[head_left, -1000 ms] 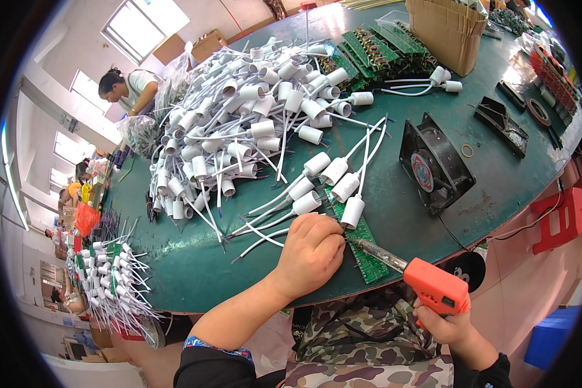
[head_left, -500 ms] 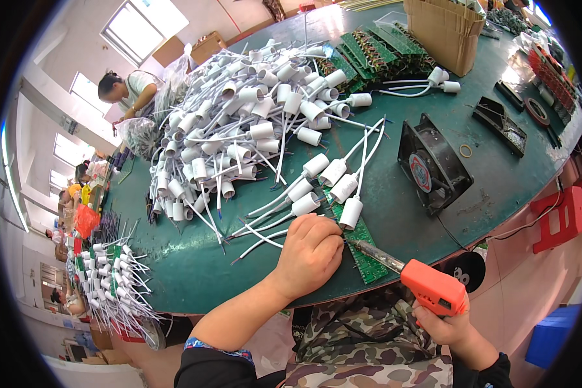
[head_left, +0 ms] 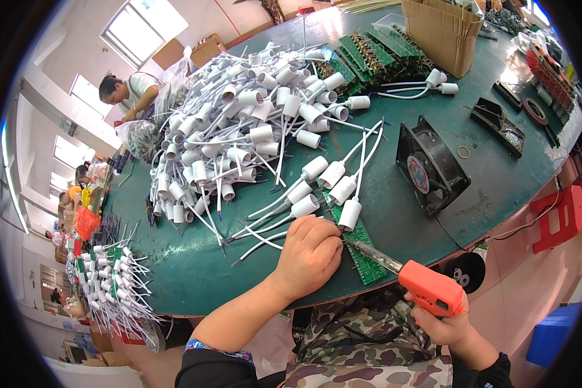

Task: The person attaches light socket wires onto circuit board strips and solders them using a soldering iron, then sets aside the completed assembly and continues with another circuit board.

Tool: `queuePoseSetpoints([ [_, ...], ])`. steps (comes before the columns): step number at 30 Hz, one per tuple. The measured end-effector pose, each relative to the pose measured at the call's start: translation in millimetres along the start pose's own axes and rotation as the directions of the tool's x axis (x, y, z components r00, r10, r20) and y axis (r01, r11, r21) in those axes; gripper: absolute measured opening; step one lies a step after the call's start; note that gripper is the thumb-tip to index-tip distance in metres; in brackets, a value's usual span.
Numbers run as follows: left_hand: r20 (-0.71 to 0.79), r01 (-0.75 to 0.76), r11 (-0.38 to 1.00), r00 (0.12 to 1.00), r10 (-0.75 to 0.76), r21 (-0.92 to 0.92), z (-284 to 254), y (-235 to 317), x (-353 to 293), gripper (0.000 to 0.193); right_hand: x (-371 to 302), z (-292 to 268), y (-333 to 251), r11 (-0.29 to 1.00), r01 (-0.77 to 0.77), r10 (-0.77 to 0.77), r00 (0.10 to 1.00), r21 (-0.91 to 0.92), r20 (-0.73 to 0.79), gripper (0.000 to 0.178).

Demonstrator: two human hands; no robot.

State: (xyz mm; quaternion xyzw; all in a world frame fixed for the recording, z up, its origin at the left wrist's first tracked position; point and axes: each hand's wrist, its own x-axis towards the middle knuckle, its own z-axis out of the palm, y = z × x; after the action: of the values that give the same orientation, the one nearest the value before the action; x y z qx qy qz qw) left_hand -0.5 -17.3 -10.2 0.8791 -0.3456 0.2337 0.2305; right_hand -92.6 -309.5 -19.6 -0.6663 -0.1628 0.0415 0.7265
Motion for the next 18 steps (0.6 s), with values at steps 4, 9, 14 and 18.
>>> queuePoseSetpoints([
  [4,0.004,0.0,1.0,1.0,0.0,-0.003,-1.0,-0.1,0.0,0.022,-3.4,-1.7,3.9,0.998,0.019,-0.019,1.0,-0.058,-0.004,0.034],
  [9,0.005,0.008,1.0,1.0,-0.008,-0.006,-1.2,0.0,-0.9,0.023,-16.0,-4.0,5.6,0.996,-0.085,0.084,0.995,-0.019,-0.061,0.036],
  [14,0.004,0.003,1.0,1.0,-0.003,0.007,-0.9,0.0,-1.6,0.023,-12.6,-12.7,11.9,0.981,0.135,-0.131,0.991,-0.142,0.033,0.035],
  [18,0.001,-0.002,1.0,1.0,0.002,0.008,0.1,-0.8,-2.6,0.023,-10.1,-9.9,7.1,0.997,0.05,-0.051,0.999,-0.066,-0.012,0.034],
])
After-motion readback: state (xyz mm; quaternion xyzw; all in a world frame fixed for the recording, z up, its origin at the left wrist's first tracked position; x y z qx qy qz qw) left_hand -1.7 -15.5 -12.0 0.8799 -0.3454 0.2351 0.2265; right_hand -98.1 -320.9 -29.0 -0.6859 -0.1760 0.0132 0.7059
